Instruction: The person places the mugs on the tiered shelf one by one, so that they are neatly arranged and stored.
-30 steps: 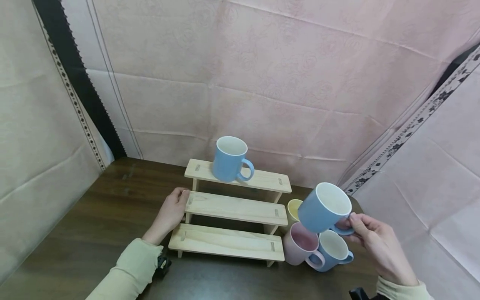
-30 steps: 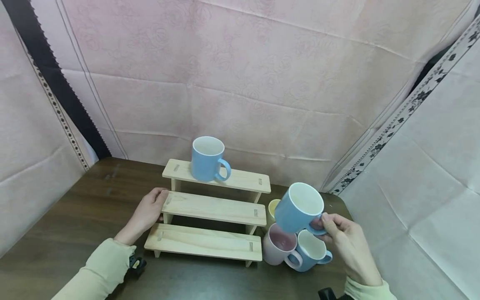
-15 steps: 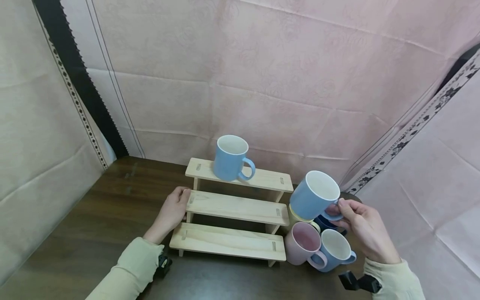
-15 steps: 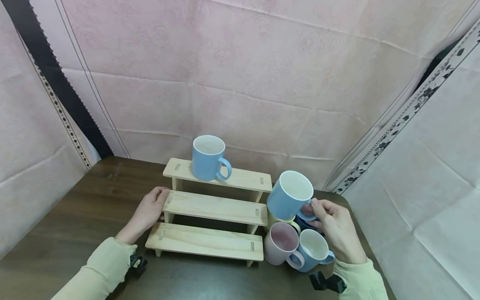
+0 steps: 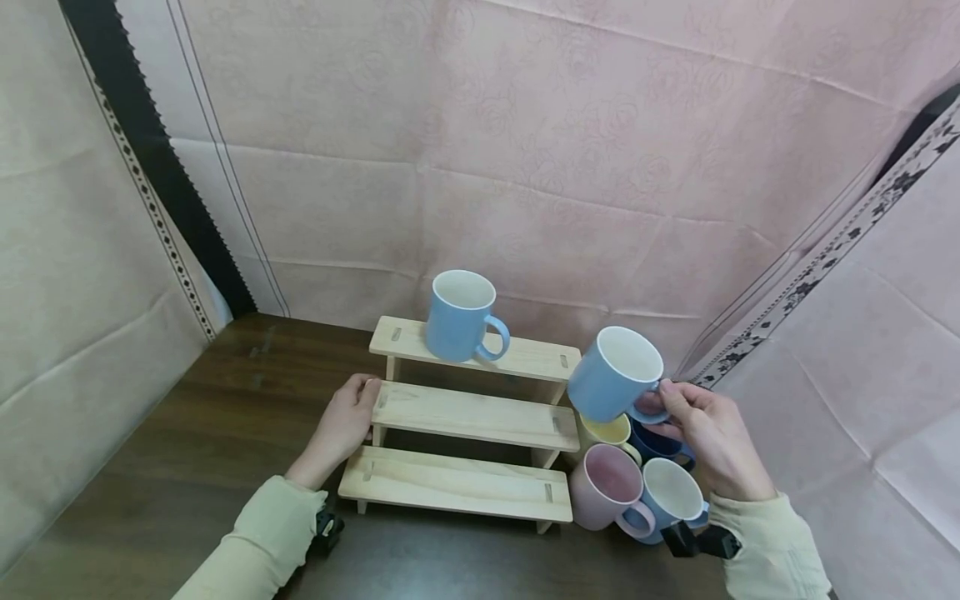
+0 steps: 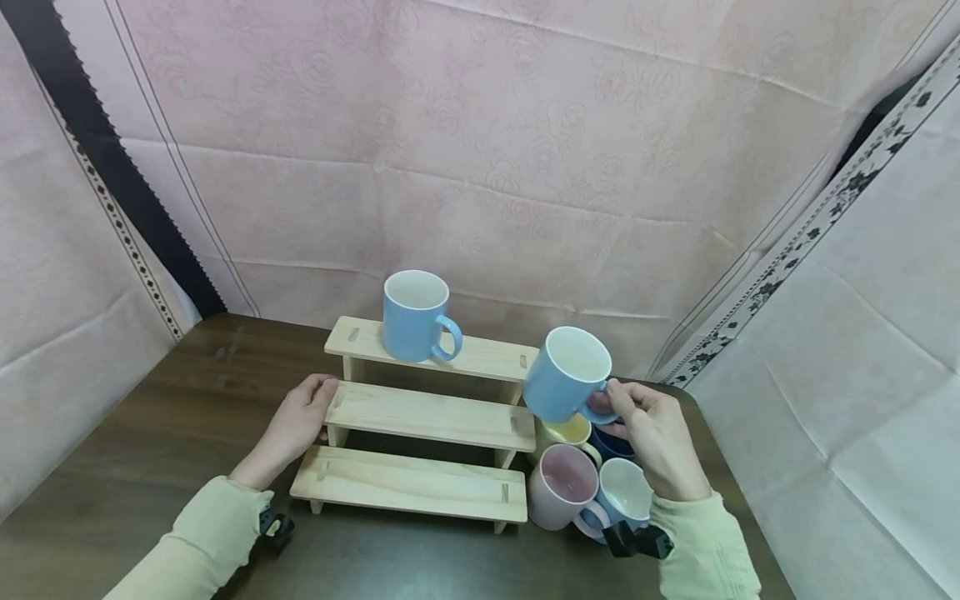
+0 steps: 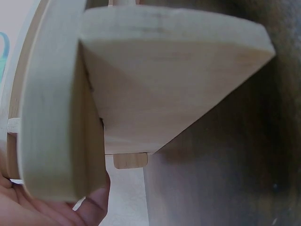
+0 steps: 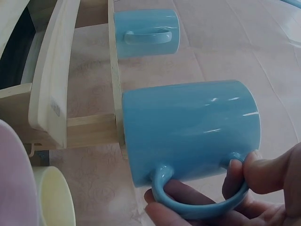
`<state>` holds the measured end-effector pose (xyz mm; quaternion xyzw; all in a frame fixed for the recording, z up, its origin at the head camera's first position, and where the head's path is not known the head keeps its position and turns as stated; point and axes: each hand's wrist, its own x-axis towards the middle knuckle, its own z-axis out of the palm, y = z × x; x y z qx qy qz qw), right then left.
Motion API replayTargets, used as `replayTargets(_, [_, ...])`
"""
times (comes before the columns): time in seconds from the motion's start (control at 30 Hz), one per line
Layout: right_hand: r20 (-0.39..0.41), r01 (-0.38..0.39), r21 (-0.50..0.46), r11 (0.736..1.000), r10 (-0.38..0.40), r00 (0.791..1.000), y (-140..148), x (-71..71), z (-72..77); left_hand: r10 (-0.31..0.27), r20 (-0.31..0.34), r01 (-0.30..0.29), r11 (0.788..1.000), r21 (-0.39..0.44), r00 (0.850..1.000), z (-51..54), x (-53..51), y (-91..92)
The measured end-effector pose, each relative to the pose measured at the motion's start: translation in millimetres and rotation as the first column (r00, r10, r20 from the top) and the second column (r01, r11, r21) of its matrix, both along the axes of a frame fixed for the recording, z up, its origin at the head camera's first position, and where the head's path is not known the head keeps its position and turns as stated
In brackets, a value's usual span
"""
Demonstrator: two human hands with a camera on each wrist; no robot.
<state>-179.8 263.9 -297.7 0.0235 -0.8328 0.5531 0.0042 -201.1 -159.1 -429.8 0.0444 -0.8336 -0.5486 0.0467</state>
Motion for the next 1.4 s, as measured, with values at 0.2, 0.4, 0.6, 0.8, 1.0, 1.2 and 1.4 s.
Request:
replayTargets(0.2, [-0.014,-0.016,0.027,1.0,0.016,1.0,-4.9,-5.4,1.1,0.0,0.003,0.0,1.0,0.005,1.0,1.6,1.8,0.5])
replayTargets(0.4, [-0.012,-0.02,0.025,0.999,0.02,1.0,-11.5,-10.4,1.5,0.001,0.008,-0.002,1.0,0.011,1.0,2.0,3.3,1.2])
replayTargets(0.6, [-0.022,-0.009,0.006,1.0,0.01,1.0,-19.5,-16.5,1.5,-0.004,0.003,0.004,1.0,0.012,1.0,0.8,3.5,0.9])
replayTargets(0.8, [-0.027,0.002,0.043,0.999,-0.001,1.0,-29.8,-23.7,2.7,-0.014,-0.002,0.014,1.0,0.016,1.0,-1.5,3.4,-0.5])
replayTargets(1.0, [-0.043,-0.014,-0.016,1.0,0.013,0.999,-42.4,-34.8,2.6,-0.013,-0.002,0.013,1.0,0.016,1.0,-1.1,3.1,-0.3])
replayTargets(1.2, [-0.036,-0.015,-0.052,0.999,0.013,0.999,-52.2,-44.3,3.3,-0.006,0.001,0.006,1.0,0.015,1.0,-0.9,2.0,0.4])
replayTargets(1.4, [-0.029,-0.007,-0.087,0.996,0.004,1.0,-59.7,-54.5,1.6,-0.008,-0.006,0.008,1.0,0.013,1.0,0.5,1.8,0.5])
